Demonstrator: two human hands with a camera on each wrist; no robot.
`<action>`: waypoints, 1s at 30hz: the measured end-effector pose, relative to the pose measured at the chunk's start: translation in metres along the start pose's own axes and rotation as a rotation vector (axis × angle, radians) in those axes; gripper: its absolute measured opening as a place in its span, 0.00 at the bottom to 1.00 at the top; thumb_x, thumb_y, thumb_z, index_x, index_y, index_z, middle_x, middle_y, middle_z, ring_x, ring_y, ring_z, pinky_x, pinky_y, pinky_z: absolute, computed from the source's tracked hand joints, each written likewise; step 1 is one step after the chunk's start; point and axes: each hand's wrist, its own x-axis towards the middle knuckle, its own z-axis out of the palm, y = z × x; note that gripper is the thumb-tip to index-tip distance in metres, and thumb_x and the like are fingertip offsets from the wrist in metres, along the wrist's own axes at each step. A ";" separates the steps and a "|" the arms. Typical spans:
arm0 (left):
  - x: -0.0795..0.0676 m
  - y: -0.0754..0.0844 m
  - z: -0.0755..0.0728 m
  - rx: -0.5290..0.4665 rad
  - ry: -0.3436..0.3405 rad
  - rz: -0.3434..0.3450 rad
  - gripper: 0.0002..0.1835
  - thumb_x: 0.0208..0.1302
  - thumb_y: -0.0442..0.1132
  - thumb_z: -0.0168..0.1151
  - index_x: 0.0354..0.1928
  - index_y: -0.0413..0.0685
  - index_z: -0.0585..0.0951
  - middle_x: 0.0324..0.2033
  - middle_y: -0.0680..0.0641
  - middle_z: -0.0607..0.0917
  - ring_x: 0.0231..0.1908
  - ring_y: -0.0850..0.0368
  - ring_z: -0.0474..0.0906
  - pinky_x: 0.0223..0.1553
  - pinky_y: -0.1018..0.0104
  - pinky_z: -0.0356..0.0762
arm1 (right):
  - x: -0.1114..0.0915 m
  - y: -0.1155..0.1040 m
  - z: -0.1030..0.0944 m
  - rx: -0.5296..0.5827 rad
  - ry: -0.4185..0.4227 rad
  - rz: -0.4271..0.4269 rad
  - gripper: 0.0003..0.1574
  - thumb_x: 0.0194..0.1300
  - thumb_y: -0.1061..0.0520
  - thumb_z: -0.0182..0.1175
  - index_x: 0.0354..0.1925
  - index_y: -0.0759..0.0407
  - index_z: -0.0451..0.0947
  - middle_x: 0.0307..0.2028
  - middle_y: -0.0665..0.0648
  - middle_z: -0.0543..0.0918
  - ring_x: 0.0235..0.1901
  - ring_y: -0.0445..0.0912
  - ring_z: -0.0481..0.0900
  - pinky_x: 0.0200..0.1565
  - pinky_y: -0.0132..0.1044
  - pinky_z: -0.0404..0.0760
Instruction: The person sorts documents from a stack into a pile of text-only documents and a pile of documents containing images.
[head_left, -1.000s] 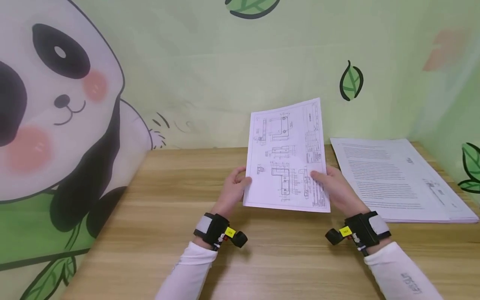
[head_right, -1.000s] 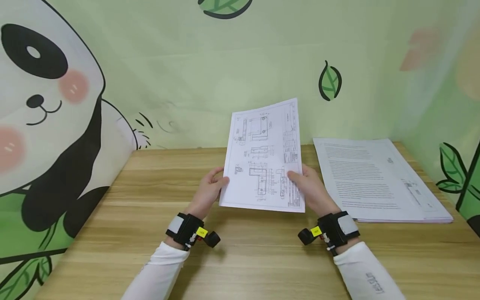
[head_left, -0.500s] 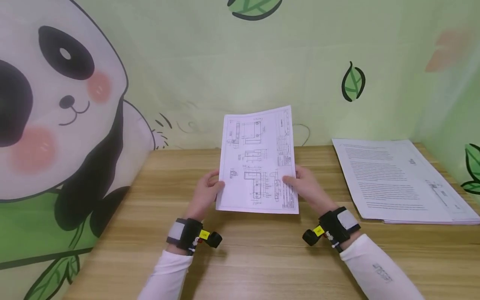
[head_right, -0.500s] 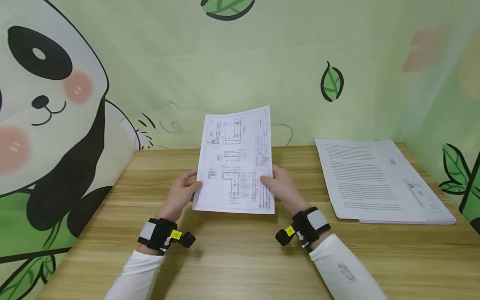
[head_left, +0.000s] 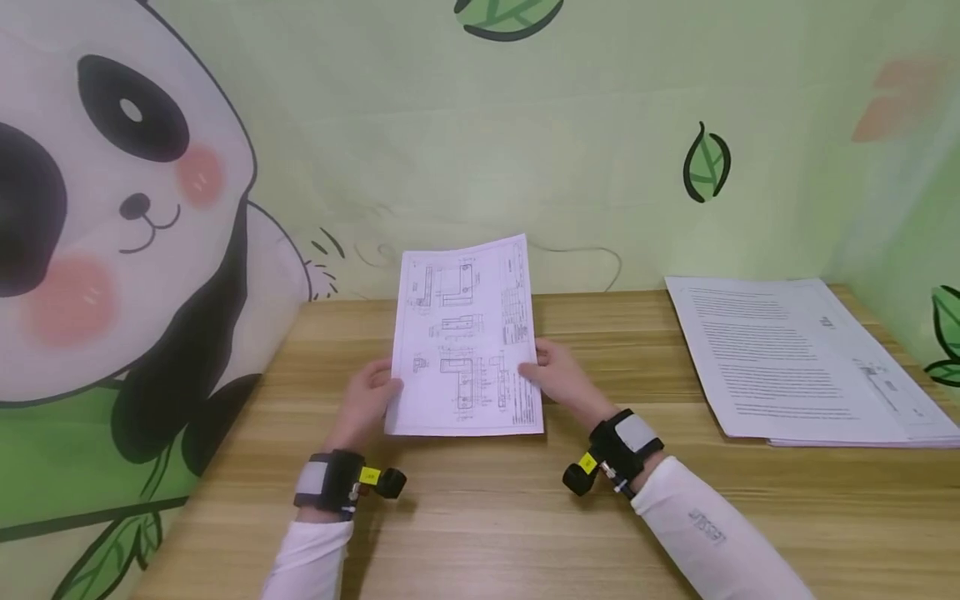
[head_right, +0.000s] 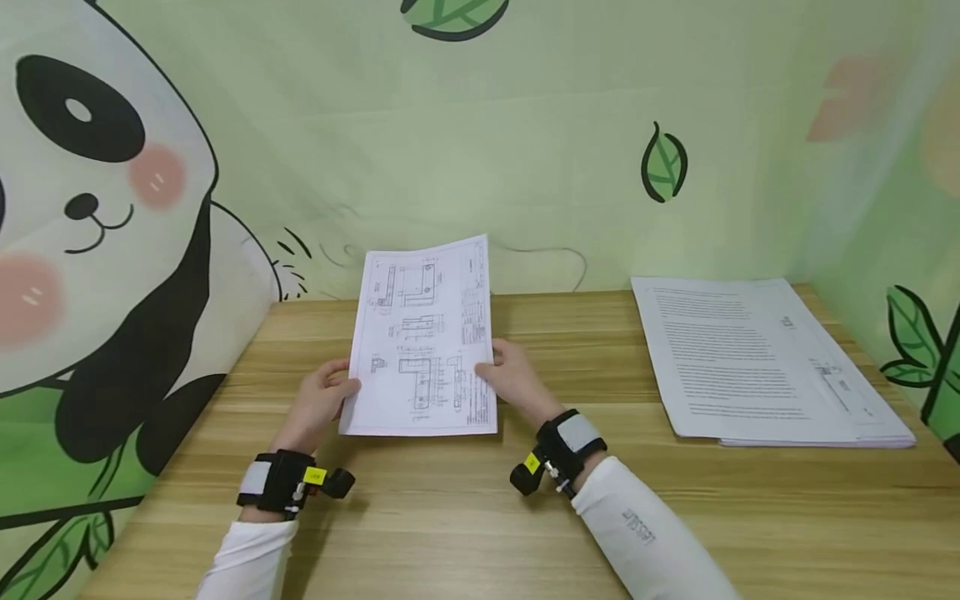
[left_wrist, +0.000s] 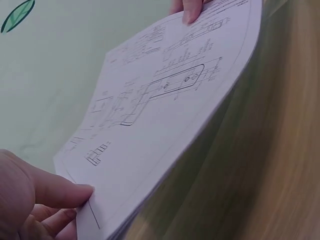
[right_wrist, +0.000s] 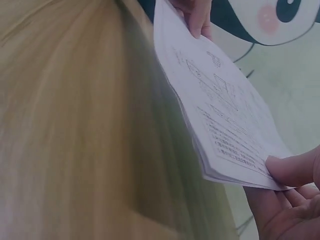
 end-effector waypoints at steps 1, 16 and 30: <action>0.001 -0.002 -0.004 0.013 0.006 -0.013 0.26 0.67 0.40 0.49 0.67 0.46 0.62 0.59 0.36 0.73 0.56 0.42 0.72 0.59 0.46 0.70 | 0.002 0.000 0.005 -0.009 0.007 0.000 0.25 0.64 0.62 0.53 0.60 0.60 0.69 0.45 0.64 0.84 0.37 0.48 0.83 0.38 0.36 0.81; 0.008 -0.023 -0.038 0.147 0.096 -0.048 0.26 0.67 0.37 0.47 0.67 0.42 0.62 0.58 0.34 0.72 0.54 0.40 0.70 0.58 0.44 0.69 | 0.020 0.004 0.059 -0.107 0.066 -0.008 0.35 0.58 0.65 0.58 0.64 0.65 0.65 0.41 0.66 0.83 0.25 0.43 0.77 0.22 0.29 0.75; 0.013 -0.035 -0.040 0.181 0.182 -0.091 0.25 0.67 0.38 0.46 0.66 0.43 0.64 0.60 0.34 0.70 0.56 0.38 0.67 0.59 0.40 0.66 | 0.026 0.015 0.070 -0.108 0.066 0.028 0.32 0.60 0.64 0.57 0.63 0.67 0.66 0.28 0.61 0.82 0.13 0.41 0.73 0.15 0.29 0.78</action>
